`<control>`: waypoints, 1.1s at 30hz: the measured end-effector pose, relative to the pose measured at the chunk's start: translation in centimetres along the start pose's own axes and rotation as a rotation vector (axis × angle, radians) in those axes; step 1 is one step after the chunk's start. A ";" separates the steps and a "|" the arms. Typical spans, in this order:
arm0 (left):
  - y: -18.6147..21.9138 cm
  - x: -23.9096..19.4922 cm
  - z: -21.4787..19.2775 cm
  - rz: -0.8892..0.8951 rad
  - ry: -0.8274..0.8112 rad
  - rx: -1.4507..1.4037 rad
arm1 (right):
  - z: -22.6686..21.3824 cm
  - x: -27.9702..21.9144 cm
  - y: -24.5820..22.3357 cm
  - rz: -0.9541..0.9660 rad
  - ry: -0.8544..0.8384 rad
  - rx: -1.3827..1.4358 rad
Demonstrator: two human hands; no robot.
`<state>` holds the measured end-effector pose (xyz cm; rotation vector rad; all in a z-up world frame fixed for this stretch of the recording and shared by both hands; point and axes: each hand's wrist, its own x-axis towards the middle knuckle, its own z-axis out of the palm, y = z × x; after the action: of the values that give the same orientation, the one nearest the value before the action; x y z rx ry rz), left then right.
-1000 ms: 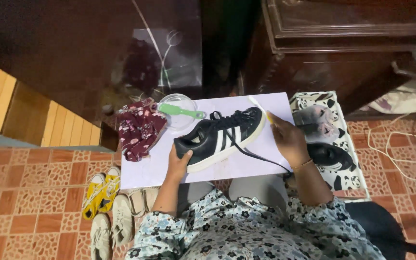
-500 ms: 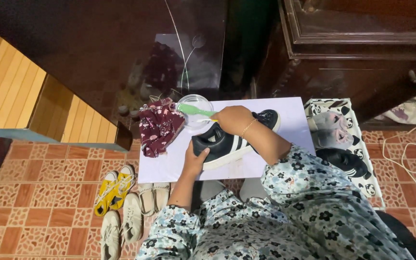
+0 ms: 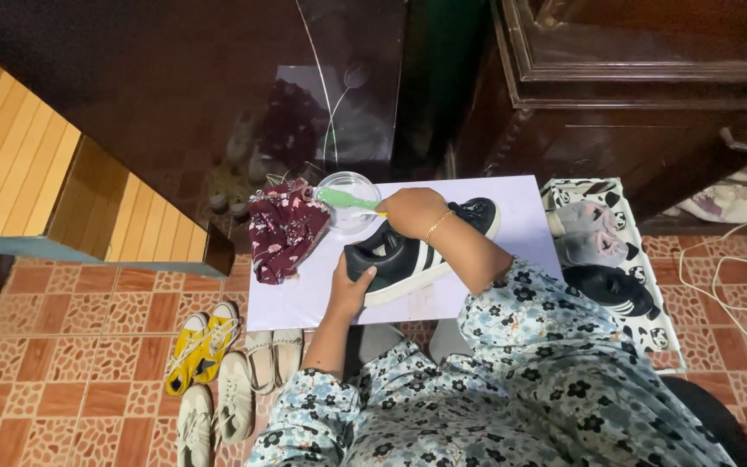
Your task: The person unties the laces of a black sneaker, then uses a yellow toothbrush to scrub the upper and toe area with a cleaning solution. The person repeatedly dips the brush into a small container and continues scrubbing the shoe's surface.
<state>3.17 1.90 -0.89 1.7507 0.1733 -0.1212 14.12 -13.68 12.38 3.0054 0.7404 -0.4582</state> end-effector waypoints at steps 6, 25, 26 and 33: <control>-0.4 0.1 -0.1 0.002 -0.022 -0.018 | -0.9 -4.7 2.3 -0.025 0.306 0.992; -3.5 0.9 -0.1 0.120 -0.025 -0.068 | 9.8 -21.0 10.4 0.432 0.536 0.511; -3.5 0.6 -0.1 0.115 -0.018 -0.066 | 10.8 -20.8 11.1 0.408 0.590 0.396; -2.6 0.6 0.0 0.143 -0.007 -0.046 | 6.9 -21.4 8.4 0.333 0.622 0.427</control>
<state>3.32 2.41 -3.56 1.7109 0.0448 -0.0194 -2.10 -31.38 11.36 3.6044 0.1233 0.4041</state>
